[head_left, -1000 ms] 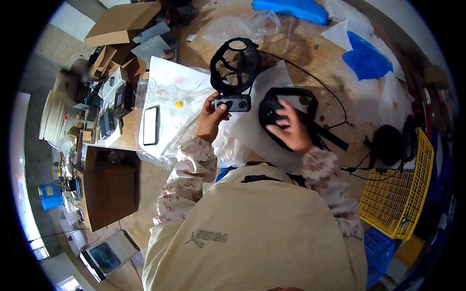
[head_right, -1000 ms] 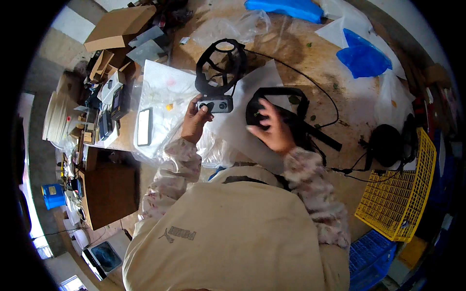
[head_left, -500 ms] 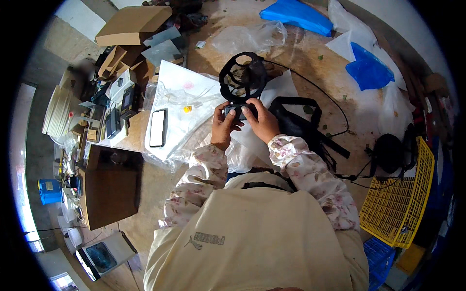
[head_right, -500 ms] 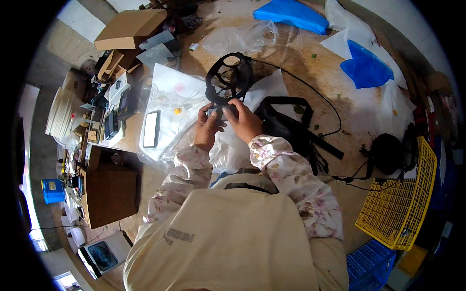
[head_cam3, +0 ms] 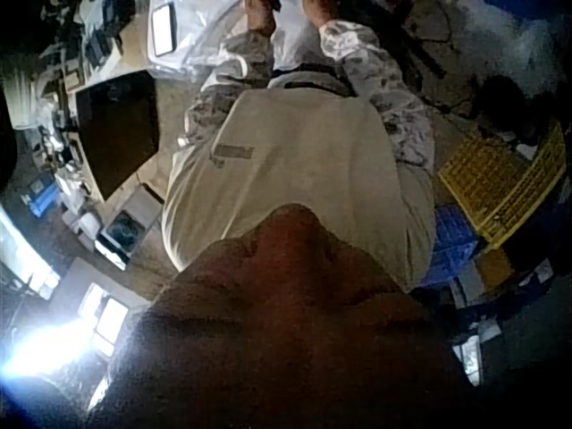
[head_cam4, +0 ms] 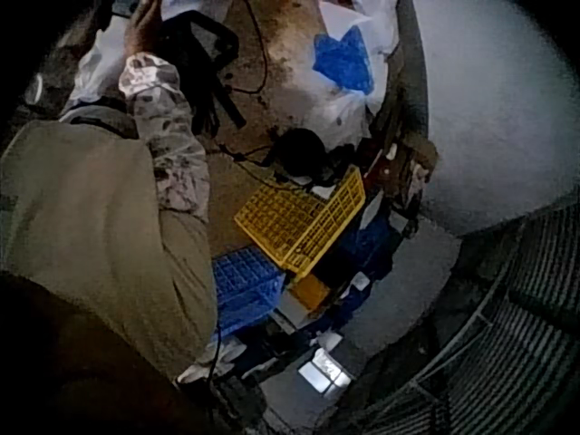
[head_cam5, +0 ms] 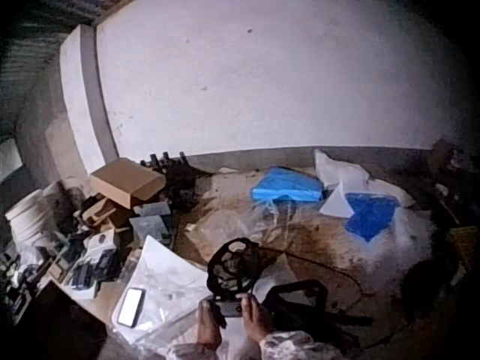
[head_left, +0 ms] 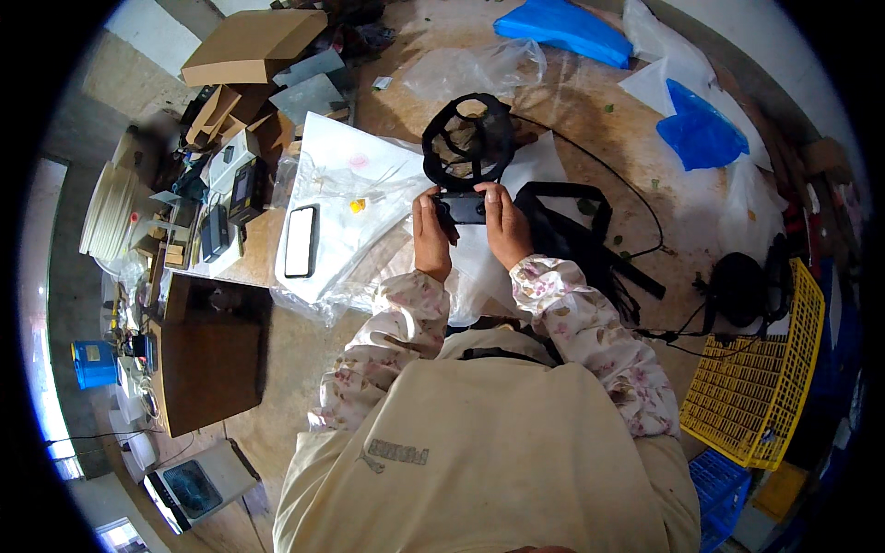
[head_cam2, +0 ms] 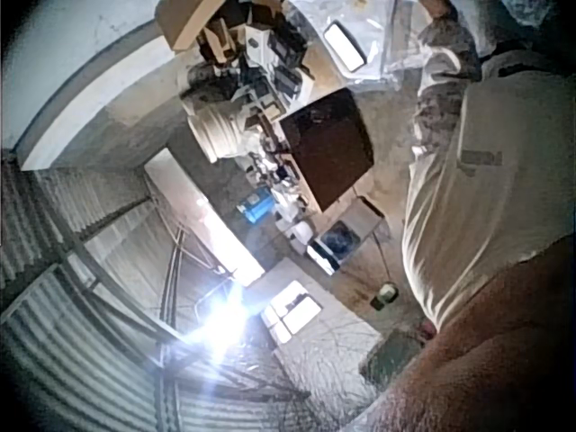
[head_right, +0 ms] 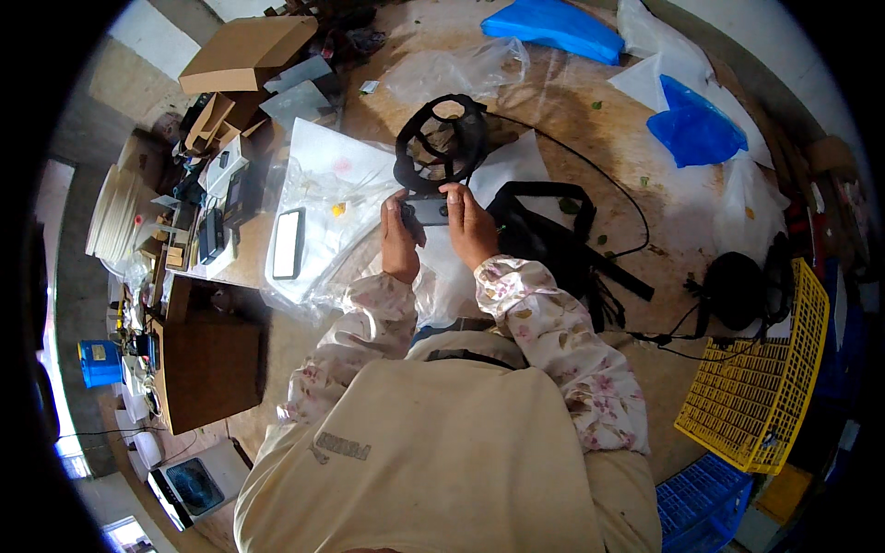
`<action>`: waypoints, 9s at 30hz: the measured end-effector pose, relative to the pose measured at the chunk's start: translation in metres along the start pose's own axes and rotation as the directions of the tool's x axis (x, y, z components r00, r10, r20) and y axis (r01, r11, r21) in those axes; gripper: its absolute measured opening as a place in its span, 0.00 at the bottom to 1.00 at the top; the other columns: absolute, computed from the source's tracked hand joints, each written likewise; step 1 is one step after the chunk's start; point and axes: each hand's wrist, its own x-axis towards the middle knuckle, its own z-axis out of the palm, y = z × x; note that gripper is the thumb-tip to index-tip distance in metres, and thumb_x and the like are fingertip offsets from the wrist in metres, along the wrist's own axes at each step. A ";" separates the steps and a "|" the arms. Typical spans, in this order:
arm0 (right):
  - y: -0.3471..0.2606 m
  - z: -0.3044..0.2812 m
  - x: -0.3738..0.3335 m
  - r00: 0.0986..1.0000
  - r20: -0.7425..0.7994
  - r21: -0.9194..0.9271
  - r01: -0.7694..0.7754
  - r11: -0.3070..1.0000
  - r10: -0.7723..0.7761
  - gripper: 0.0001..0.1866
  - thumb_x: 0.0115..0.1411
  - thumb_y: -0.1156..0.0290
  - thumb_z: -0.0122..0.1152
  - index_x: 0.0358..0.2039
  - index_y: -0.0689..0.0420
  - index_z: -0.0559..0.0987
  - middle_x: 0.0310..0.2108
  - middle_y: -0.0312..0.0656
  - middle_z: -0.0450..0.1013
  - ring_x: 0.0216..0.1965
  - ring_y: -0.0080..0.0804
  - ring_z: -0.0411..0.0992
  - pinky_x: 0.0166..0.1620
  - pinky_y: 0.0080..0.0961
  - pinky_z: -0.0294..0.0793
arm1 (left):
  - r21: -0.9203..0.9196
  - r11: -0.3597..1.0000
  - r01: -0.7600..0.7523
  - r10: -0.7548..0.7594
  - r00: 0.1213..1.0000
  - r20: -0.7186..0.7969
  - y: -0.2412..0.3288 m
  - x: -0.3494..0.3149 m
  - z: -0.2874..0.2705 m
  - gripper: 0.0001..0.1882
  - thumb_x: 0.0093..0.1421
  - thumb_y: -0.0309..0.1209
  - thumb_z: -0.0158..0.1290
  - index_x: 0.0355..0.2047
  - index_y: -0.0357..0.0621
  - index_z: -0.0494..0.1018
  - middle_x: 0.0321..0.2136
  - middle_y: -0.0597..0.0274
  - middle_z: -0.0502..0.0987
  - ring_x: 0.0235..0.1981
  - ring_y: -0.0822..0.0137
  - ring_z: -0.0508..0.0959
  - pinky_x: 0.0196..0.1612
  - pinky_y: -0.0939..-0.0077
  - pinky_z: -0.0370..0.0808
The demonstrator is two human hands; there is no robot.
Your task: The person assembles a virtual reality headset by attaching a camera module to the front, connecting cables, and placing a smartphone into a holder on the headset. They then adjust the head strap and place the headset into a black carrying bag.
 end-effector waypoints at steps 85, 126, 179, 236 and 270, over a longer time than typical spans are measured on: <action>0.267 -0.671 -0.138 0.799 -0.552 -0.565 -0.569 0.598 0.239 0.34 0.48 0.67 0.65 0.57 0.54 0.66 0.50 0.53 0.66 0.52 0.51 0.65 0.51 0.44 0.66 | 0.066 0.053 -0.996 -0.021 0.065 0.998 -0.241 -0.160 0.566 0.47 0.42 0.57 0.60 0.63 0.64 0.58 0.64 0.44 0.53 0.60 0.47 0.61 0.62 0.41 0.52; 0.184 -0.583 -0.125 0.898 -0.178 -0.602 -0.422 0.678 0.401 0.36 0.56 0.55 0.61 0.62 0.55 0.62 0.57 0.50 0.62 0.57 0.48 0.63 0.57 0.39 0.65 | 0.240 0.439 -0.866 -0.183 0.176 0.967 -0.089 -0.132 0.358 0.28 0.50 0.37 0.58 0.52 0.49 0.69 0.39 0.53 0.73 0.41 0.53 0.75 0.43 0.58 0.71; 0.070 0.063 -0.091 0.963 0.003 -0.515 -0.229 0.826 0.269 0.37 0.48 0.66 0.68 0.57 0.57 0.64 0.53 0.50 0.65 0.54 0.47 0.65 0.56 0.36 0.65 | 0.935 0.327 -0.136 0.124 0.987 0.100 0.023 -0.004 -0.384 0.45 0.49 0.41 0.64 0.63 0.42 0.55 0.59 0.49 0.62 0.60 0.48 0.61 0.61 0.55 0.58; 0.129 -0.215 -0.114 0.951 -0.107 -0.656 -0.286 0.698 0.288 0.11 0.50 0.67 0.62 0.33 0.57 0.78 0.35 0.47 0.72 0.40 0.47 0.71 0.42 0.40 0.70 | 0.116 0.491 -0.864 0.029 0.149 0.988 -0.098 -0.048 0.136 0.30 0.49 0.33 0.58 0.53 0.47 0.66 0.60 0.53 0.60 0.64 0.54 0.57 0.66 0.55 0.53; 0.093 -0.176 -0.101 0.781 -0.123 -0.556 -0.565 0.609 0.613 0.20 0.57 0.53 0.59 0.39 0.57 0.74 0.34 0.49 0.75 0.35 0.47 0.74 0.39 0.38 0.71 | 0.502 0.684 -0.529 -0.070 0.638 0.767 -0.081 -0.008 0.120 0.06 0.56 0.31 0.54 0.33 0.44 0.73 0.31 0.54 0.75 0.35 0.50 0.76 0.37 0.61 0.74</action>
